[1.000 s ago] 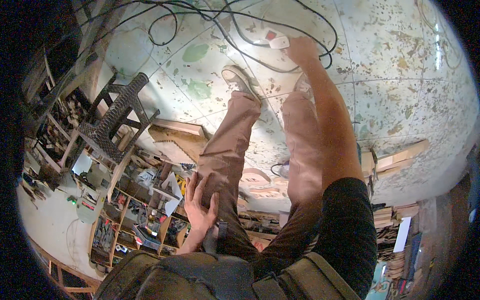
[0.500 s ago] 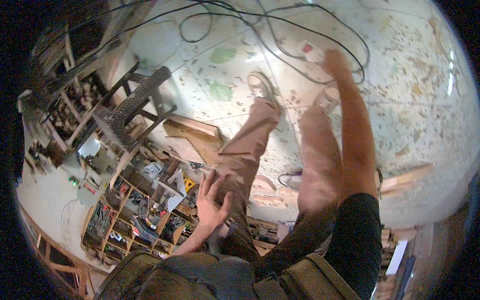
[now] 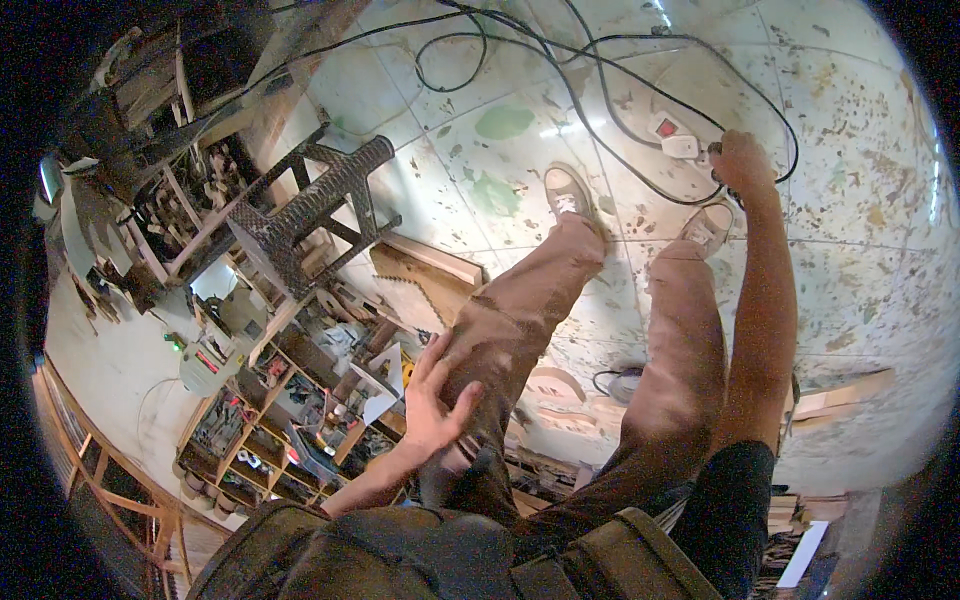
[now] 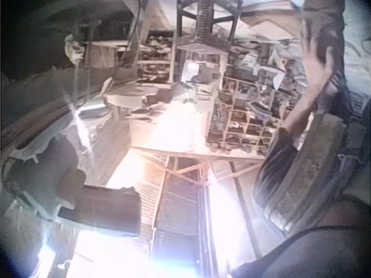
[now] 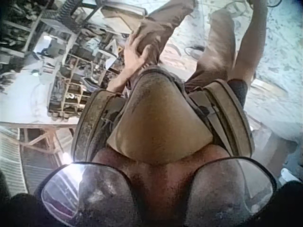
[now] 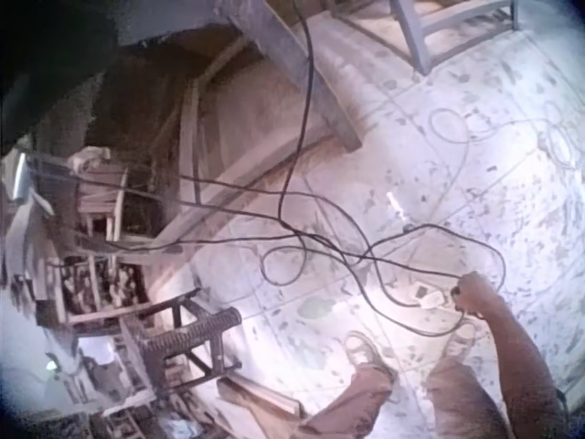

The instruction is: The person sands a wooden guitar body using a sanding block, turning the body over and inspecting the edges while working at a crowded workbench.

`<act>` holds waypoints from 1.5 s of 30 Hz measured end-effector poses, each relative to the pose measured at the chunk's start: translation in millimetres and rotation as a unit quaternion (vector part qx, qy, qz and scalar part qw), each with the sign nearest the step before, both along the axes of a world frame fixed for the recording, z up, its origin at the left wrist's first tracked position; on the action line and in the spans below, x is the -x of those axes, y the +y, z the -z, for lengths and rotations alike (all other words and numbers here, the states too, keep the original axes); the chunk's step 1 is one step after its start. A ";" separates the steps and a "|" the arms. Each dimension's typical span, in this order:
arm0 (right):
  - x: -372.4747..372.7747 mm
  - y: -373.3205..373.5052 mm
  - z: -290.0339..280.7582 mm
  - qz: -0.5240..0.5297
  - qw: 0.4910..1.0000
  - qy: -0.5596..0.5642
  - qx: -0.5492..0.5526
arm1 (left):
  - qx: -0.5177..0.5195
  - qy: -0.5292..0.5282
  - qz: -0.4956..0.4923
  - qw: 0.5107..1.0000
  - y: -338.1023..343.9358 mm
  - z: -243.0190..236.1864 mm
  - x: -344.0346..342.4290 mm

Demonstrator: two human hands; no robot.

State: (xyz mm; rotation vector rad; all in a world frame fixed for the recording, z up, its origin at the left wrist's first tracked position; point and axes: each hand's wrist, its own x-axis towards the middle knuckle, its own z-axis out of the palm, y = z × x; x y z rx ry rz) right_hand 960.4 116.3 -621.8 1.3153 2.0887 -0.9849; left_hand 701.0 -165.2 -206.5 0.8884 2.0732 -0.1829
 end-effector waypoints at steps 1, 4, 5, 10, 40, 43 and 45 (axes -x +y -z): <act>10.4 10.9 -21.9 0.004 0.999 -0.012 -0.036 | -0.029 -0.028 -0.072 0.997 2.1 -0.5 8.9; -17.0 43.6 -25.7 -0.015 0.938 -0.015 -0.347 | -0.026 -0.072 -0.239 0.968 11.5 40.8 56.3; -21.0 54.9 -45.2 0.000 0.907 -0.039 -0.419 | -0.057 -0.029 -0.163 0.985 6.9 78.8 82.8; -13.2 46.9 -88.7 0.054 0.853 0.047 -0.518 | -0.094 0.110 -0.042 0.989 18.7 248.4 228.8; 4.6 120.9 -78.1 0.017 0.902 0.327 -0.282 | -0.554 0.113 -0.131 0.815 188.1 344.2 293.5; 51.5 80.0 -92.5 0.099 0.877 0.450 -0.137 | -0.613 -0.271 -0.302 0.678 198.5 247.1 236.6; 97.6 45.3 -119.3 0.044 0.856 0.512 -0.055 | -0.590 -0.542 -0.234 0.550 199.9 228.4 223.5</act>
